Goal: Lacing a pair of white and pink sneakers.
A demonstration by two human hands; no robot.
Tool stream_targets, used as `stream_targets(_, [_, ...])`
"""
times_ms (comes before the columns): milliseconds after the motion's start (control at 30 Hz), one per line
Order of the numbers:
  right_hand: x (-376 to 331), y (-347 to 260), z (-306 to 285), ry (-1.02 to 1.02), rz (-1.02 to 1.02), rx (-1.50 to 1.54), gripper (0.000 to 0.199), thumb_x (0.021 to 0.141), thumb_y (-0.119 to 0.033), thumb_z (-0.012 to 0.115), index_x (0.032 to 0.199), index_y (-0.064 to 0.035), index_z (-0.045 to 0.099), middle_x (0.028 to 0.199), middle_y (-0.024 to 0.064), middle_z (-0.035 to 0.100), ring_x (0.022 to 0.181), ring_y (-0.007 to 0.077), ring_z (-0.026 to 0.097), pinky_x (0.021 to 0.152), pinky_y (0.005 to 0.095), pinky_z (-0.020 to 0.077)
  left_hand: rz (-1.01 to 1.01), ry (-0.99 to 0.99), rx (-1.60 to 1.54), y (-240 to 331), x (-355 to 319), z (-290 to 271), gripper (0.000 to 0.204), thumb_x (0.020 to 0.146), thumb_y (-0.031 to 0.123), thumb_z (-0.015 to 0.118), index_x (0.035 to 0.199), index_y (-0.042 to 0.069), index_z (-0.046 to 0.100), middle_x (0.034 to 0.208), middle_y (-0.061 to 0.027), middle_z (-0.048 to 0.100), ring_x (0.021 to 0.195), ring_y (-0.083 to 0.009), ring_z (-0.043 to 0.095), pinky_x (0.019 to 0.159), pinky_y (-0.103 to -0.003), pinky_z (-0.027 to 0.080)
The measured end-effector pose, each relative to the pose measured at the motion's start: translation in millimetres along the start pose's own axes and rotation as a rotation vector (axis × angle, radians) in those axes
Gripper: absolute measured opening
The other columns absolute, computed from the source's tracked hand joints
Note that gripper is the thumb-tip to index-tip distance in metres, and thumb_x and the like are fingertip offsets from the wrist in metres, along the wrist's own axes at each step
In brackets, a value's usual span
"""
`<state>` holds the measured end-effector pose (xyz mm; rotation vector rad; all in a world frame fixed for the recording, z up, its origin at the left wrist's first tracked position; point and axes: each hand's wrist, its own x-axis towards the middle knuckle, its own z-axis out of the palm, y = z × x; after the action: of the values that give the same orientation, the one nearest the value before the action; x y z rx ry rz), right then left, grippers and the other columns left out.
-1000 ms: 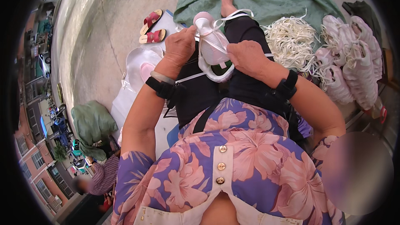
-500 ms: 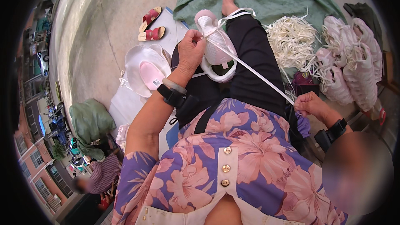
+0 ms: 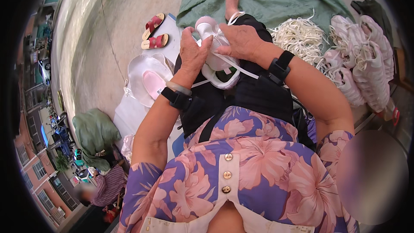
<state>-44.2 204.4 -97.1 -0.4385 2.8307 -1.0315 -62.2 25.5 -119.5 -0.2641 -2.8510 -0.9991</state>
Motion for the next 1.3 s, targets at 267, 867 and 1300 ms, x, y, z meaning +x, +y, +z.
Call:
stream_targets(267, [27, 11, 14, -0.253, 0.015, -0.037, 0.063, 0.06, -0.051, 0.071, 0.094, -0.0028, 0.049, 0.076, 0.0121, 0.057, 0.077, 0.0321, 0.058, 0.065, 0.0406, 0.0439, -0.143, -0.225, -0.208, -8, 8, -1, 0.063, 0.065, 0.026, 0.071, 0.112, 0.0, 0.038, 0.107, -0.0207, 0.048, 0.1, -0.037, 0.05, 0.084, -0.042, 0.041])
stream_targets(867, [23, 25, 25, -0.251, -0.061, -0.023, 0.036, 0.069, -0.005, 0.048, 0.105, -0.0058, 0.052, 0.087, 0.015, 0.054, 0.089, 0.0342, 0.053, 0.077, 0.0417, 0.0423, 0.363, 0.122, 0.18, 10, -2, 5, 0.046, 0.061, 0.02, 0.069, 0.1, 0.007, 0.048, 0.094, -0.0153, 0.053, 0.085, -0.0342, 0.053, 0.071, -0.043, 0.043])
stream_targets(1300, [29, 25, 19, -0.272, -0.009, 0.159, 0.027, 0.068, -0.008, 0.049, 0.093, -0.0047, 0.059, 0.087, 0.0177, 0.061, 0.086, 0.0355, 0.057, 0.073, 0.0418, 0.0446, 0.575, -0.121, 0.388, 16, 5, 14, 0.006, 0.073, 0.012, 0.055, 0.072, 0.008, 0.051, 0.07, -0.0086, 0.052, 0.055, -0.0277, 0.057, 0.048, -0.038, 0.046])
